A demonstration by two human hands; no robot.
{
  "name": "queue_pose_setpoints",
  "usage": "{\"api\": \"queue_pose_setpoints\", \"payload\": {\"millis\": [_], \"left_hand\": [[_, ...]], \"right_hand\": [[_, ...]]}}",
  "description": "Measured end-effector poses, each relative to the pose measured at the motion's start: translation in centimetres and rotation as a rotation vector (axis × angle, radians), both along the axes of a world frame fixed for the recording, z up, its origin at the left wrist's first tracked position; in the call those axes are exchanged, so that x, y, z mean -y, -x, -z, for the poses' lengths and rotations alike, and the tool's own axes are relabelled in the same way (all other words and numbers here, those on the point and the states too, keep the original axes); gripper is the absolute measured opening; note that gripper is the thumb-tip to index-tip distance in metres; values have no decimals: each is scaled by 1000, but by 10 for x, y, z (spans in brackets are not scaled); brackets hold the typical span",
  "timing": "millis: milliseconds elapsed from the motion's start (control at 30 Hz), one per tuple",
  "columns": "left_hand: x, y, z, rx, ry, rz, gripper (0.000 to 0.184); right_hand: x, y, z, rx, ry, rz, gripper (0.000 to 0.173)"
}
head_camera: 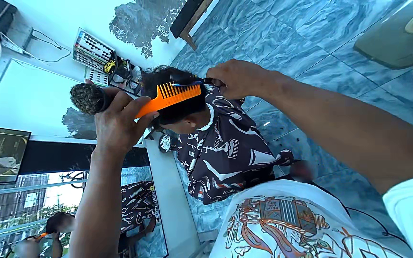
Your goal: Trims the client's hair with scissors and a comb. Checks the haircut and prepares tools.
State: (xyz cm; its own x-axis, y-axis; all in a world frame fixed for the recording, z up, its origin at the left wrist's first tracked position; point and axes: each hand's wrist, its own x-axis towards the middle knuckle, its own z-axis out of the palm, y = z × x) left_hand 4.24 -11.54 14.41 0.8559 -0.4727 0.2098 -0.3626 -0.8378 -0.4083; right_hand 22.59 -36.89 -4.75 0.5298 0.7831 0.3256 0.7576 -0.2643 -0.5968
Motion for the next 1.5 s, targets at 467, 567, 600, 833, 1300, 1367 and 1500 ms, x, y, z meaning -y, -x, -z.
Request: {"api": "queue_pose_setpoints", "payload": {"millis": [467, 567, 600, 833, 1300, 1367, 1500], "left_hand": [[6, 2, 2, 3, -17, 13, 38], [6, 3, 3, 7, -26, 18, 39], [6, 3, 3, 7, -30, 17, 39], [8, 4, 1, 10, -38, 28, 38], [14, 2, 1, 4, -67, 47, 37], [14, 1, 1, 7, -65, 55, 37], [16, 1, 2, 9, -72, 49, 37]], "right_hand": [[0, 5, 0, -23, -17, -48, 44], [0, 10, -1, -42, -65, -15, 35], [0, 10, 0, -37, -83, -9, 30], [1, 15, 4, -63, -94, 7, 31], [3, 21, 21, -93, -154, 7, 24], [3, 21, 25, -121, -167, -20, 30], [5, 26, 26, -148, -147, 1, 26]]}}
